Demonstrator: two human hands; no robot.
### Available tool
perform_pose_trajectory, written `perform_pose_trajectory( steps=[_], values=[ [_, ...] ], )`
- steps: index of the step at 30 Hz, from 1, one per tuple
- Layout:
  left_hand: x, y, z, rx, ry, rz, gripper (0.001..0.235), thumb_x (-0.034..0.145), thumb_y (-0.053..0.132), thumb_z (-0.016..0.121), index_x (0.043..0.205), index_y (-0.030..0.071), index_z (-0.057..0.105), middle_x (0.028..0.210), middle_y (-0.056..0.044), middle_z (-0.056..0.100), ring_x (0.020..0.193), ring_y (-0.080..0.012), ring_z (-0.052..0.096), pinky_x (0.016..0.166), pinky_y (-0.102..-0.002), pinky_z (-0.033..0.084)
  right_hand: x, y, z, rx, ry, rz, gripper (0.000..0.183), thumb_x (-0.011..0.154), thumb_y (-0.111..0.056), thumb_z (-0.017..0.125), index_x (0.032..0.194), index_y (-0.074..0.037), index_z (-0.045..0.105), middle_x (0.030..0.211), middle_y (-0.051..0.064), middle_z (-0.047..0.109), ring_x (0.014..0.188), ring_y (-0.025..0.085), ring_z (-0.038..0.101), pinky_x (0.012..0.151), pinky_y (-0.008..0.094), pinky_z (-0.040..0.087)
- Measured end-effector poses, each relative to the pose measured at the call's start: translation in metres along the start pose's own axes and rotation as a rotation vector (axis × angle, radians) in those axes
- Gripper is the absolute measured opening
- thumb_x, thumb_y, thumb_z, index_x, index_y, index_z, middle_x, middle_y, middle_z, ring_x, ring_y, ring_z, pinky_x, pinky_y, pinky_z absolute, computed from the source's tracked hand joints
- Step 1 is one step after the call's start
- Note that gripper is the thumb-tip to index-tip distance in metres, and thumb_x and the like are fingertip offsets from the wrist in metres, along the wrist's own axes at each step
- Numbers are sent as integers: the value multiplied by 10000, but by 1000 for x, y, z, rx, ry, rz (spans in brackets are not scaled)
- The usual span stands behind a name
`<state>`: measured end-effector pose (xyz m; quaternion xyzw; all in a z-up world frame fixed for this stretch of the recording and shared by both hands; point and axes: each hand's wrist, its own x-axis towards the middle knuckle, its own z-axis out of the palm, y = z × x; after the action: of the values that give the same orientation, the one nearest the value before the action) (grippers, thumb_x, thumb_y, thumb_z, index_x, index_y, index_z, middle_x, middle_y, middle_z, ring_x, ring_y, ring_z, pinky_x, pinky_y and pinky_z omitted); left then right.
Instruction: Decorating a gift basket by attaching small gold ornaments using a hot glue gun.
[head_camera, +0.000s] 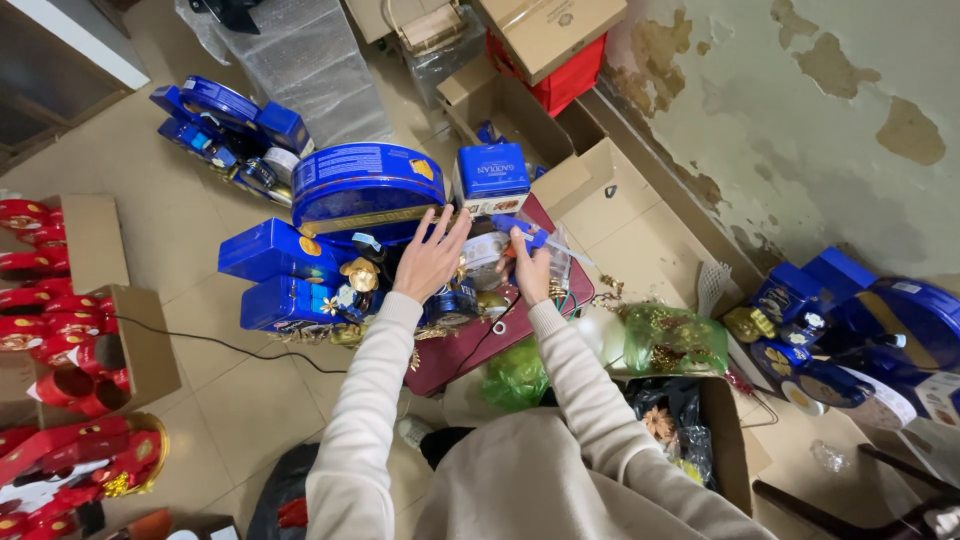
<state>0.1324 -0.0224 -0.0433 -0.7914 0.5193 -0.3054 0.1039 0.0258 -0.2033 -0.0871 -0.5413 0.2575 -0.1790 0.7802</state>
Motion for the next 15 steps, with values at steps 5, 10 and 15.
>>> perform_pose_trajectory(
  steps=[5,10,15],
  values=[
    [3,2,9,7,27,3,562,934,255,514,1483,137,513,1568,-51,433,1502,-287,345,1292,-531,219,-3,-8,2,6,-8,-4,442,1052,-373,588,811,-6,638,555,184,650,354,191,604,322,289,489],
    [3,-2,4,-26,36,15,520,943,257,516,1450,143,539,1571,-53,439,1504,-289,345,1290,-534,215,4,3,-3,-7,-7,7,445,1050,-376,592,806,-8,645,558,186,655,352,197,603,320,289,483],
    [3,0,12,-10,54,19,532,940,244,496,1457,118,526,1563,-72,435,1498,-306,352,1289,-534,235,0,-1,0,-1,-1,22,446,1055,-375,581,807,-8,641,551,186,650,349,197,604,317,288,482]
  ],
)
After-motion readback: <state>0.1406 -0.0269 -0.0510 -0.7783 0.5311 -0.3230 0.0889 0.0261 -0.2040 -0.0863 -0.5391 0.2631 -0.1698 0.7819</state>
